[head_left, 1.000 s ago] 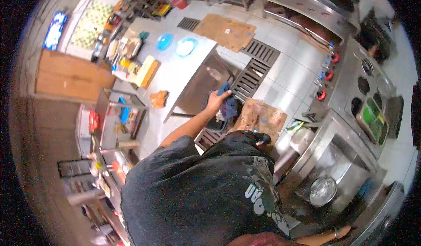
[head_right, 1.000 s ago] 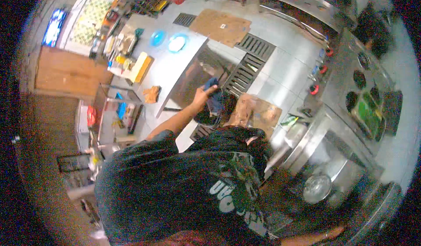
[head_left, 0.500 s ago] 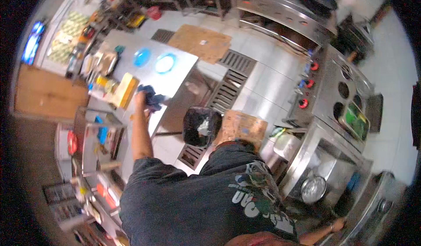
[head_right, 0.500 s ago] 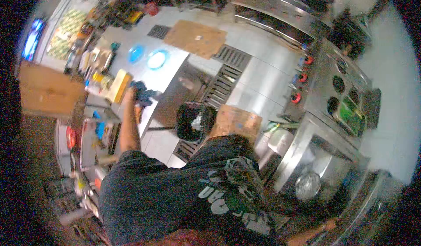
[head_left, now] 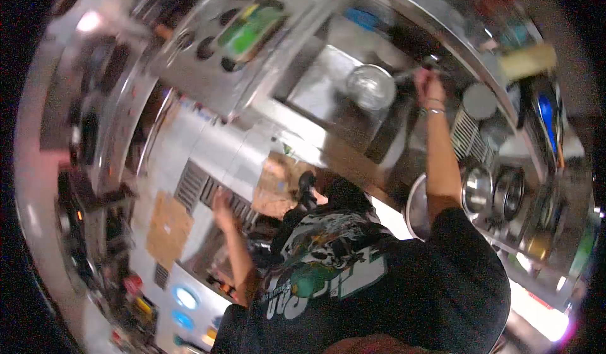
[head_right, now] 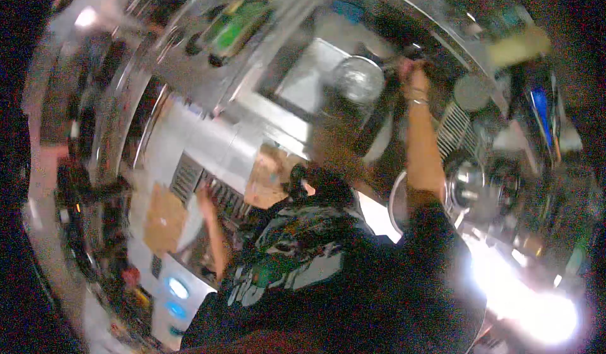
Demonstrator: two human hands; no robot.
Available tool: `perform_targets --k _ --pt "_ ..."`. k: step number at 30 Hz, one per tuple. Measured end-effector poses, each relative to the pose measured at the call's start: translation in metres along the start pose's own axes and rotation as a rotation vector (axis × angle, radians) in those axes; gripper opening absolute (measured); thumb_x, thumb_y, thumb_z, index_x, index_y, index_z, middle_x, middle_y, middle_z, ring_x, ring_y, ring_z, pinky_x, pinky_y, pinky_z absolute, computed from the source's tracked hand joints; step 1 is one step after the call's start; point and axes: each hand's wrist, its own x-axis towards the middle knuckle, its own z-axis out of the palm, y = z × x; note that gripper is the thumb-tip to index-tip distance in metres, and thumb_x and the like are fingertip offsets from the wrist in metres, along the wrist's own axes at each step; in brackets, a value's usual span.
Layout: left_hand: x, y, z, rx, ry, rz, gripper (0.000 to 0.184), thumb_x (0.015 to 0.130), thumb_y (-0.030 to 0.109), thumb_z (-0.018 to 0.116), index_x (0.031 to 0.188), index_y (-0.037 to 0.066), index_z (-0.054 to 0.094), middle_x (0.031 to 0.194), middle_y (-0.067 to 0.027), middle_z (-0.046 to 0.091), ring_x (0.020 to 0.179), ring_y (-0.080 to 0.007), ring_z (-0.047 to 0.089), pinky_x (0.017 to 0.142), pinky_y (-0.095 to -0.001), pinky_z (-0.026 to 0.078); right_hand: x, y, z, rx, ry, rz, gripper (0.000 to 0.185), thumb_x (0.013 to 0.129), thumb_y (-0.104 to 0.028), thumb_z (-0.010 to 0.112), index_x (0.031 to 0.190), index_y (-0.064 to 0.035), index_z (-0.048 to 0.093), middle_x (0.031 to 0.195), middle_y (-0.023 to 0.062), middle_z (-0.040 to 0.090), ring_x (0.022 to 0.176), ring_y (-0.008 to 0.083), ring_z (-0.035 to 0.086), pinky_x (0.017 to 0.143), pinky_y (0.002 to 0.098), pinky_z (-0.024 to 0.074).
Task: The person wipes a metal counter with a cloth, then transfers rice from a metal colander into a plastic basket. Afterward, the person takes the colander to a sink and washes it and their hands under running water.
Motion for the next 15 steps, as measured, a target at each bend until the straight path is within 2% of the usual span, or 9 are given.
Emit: perform_targets --k 1,4,7,9,11,12,13,14,15 --pt "-0.002 0.070 0.087 -0.433 -0.177 -0.183 0.042 0.098 0.025 0.052 0.131 -0.001 0.052 0.127 -0.0176 0.058 0.119 -0.0287 0.054 0.101 -0.0392 0.041 -0.003 0.024 0.048 -0.036 0.550 -0.122 0.021 0.096 -0.016 0.053 0.105 0.0025 0.056 0.106 0.0178 0.062 0.093 0.0275 0.063 0.087 0.0410 0.0558" --pt "-0.029 0.134 0.267 -0.517 -0.809 -0.114 0.050 0.101 0.038 0.045 0.137 0.002 0.044 0.137 -0.0170 0.050 0.118 -0.0295 0.055 0.102 -0.0439 0.044 -0.003 0.046 0.061 -0.538 0.678 -0.049 0.024 0.092 -0.016 0.060 0.111 -0.0026 0.063 0.106 0.0141 0.066 0.089 0.0262 0.064 0.079 0.0358 0.0546" --pt "-0.061 0.195 0.405 -0.524 -1.036 -0.400 0.046 0.103 0.032 0.042 0.135 0.000 0.043 0.129 -0.0192 0.055 0.120 -0.0327 0.053 0.102 -0.0445 0.045 0.030 0.072 0.029 -0.378 -0.041 -0.590 0.030 0.092 -0.031 0.053 0.097 -0.0031 0.062 0.095 0.0110 0.063 0.078 0.0216 0.060 0.071 0.0371 0.0519" --pt "-0.075 0.211 0.480 -0.461 -1.111 -0.501 0.044 0.103 0.034 0.039 0.132 0.000 0.046 0.127 -0.0200 0.056 0.118 -0.0332 0.055 0.100 -0.0453 0.046 0.051 0.078 0.018 0.308 0.095 -0.422 0.026 0.092 -0.028 0.051 0.092 -0.0028 0.058 0.090 0.0121 0.060 0.074 0.0212 0.057 0.067 0.0378 0.0511" --pt "-0.059 0.203 0.551 -0.406 -1.170 -0.569 0.045 0.103 0.036 0.037 0.128 0.000 0.049 0.125 -0.0206 0.057 0.116 -0.0335 0.056 0.100 -0.0455 0.046 0.059 0.074 0.044 0.078 0.523 -0.104 0.023 0.092 -0.020 0.047 0.093 -0.0016 0.060 0.095 0.0150 0.062 0.068 0.0237 0.054 0.061 0.0469 0.0482" --pt "-0.041 0.192 0.585 -0.674 -1.697 -0.845 0.042 0.104 0.035 0.035 0.122 0.000 0.051 0.124 -0.0214 0.057 0.114 -0.0344 0.056 0.099 -0.0457 0.047 0.051 0.066 0.064 -0.027 0.726 0.071 0.022 0.092 -0.016 0.045 0.093 -0.0010 0.061 0.097 0.0164 0.063 0.065 0.0249 0.053 0.059 0.0515 0.0468" --pt "-0.029 0.188 0.606 -0.961 -2.206 -1.144 0.041 0.104 0.034 0.033 0.116 -0.001 0.052 0.122 -0.0222 0.057 0.111 -0.0352 0.057 0.099 -0.0458 0.047 0.040 0.054 0.101 -0.901 0.605 0.121 0.025 0.091 -0.019 0.045 0.093 -0.0013 0.062 0.099 0.0179 0.064 0.073 0.0268 0.056 0.065 0.0530 0.0471" --pt "-0.030 0.188 0.625 -0.924 -2.228 -1.174 0.041 0.104 0.034 0.033 0.116 -0.001 0.052 0.122 -0.0222 0.057 0.111 -0.0352 0.057 0.099 -0.0458 0.047 0.027 0.047 0.123 -1.761 0.408 0.187 0.027 0.091 -0.021 0.045 0.093 -0.0016 0.063 0.102 0.0194 0.066 0.082 0.0287 0.060 0.071 0.0546 0.0474" --pt "-0.038 0.190 0.643 -0.692 -1.686 -0.947 0.037 0.102 0.029 0.033 0.112 -0.001 0.052 0.120 -0.0225 0.057 0.112 -0.0366 0.057 0.099 -0.0472 0.047 0.019 0.050 0.118 -1.757 0.452 0.173 0.027 0.091 -0.021 0.045 0.093 -0.0016 0.063 0.102 0.0194 0.066 0.082 0.0287 0.060 0.071 0.0546 0.0474"
